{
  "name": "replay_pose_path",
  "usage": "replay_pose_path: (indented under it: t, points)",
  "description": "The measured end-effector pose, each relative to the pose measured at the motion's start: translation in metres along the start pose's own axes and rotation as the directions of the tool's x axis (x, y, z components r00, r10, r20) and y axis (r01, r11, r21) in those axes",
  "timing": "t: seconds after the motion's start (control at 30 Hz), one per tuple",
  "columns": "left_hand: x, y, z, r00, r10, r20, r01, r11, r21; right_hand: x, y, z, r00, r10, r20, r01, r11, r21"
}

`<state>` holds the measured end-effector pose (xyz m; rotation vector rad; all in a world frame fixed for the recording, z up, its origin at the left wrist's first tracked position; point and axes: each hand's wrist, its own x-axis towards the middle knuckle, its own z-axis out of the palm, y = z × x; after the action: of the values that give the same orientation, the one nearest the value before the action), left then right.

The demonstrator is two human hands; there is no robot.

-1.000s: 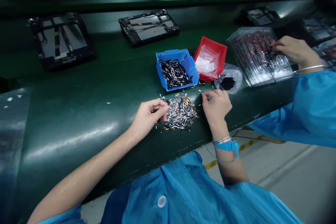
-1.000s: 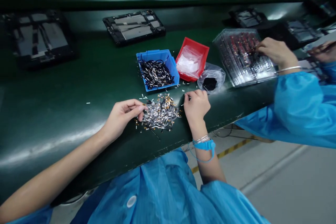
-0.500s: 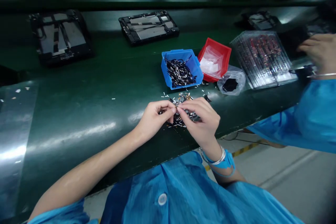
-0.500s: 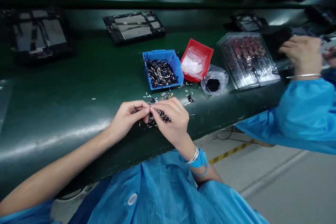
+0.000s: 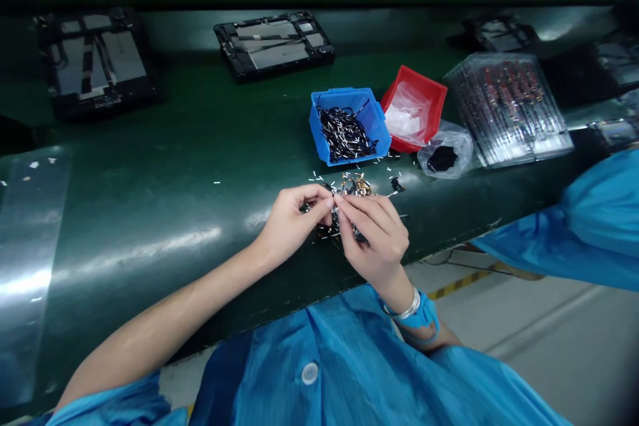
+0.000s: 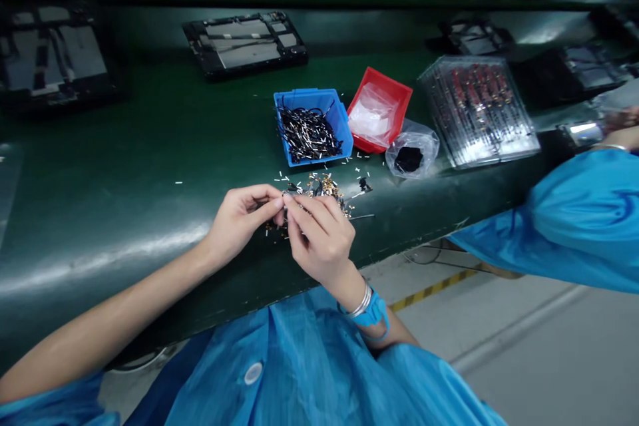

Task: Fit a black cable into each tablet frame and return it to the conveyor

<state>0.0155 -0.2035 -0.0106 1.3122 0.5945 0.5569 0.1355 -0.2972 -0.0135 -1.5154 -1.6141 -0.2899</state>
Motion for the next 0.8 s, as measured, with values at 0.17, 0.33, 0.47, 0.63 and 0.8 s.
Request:
replay_pose_path:
  t: [0.17,0.33,0.47,0.63,0.8]
  points:
    - [-0.001,0.003,0.000,0.998,0.052,0.035,-0.053,0.998,0.026,0.005,0.000,-0.005,0.937,0.343,0.060,-0.347,0.900,0.264]
    - [-0.003,0.005,0.003,0.997,0.060,0.044,-0.061,0.998,0.027,0.012,-0.001,-0.004,0.883,0.455,0.118,-0.465,0.808,0.362]
    - [0.003,0.005,-0.006,0.999,0.049,-0.012,-0.049,0.999,0.005,0.010,0.008,-0.003,0.856,0.514,0.059,-0.504,0.804,0.316]
    - [0.019,0.011,-0.029,0.955,0.129,-0.265,-0.149,0.987,-0.056,0.005,0.033,-0.003,0.864,0.502,0.051,-0.503,0.850,0.153]
    - [0.023,0.022,-0.038,0.920,0.151,-0.360,-0.161,0.987,0.002,0.002,0.043,0.006,0.879,0.376,0.293,-0.402,0.915,0.030]
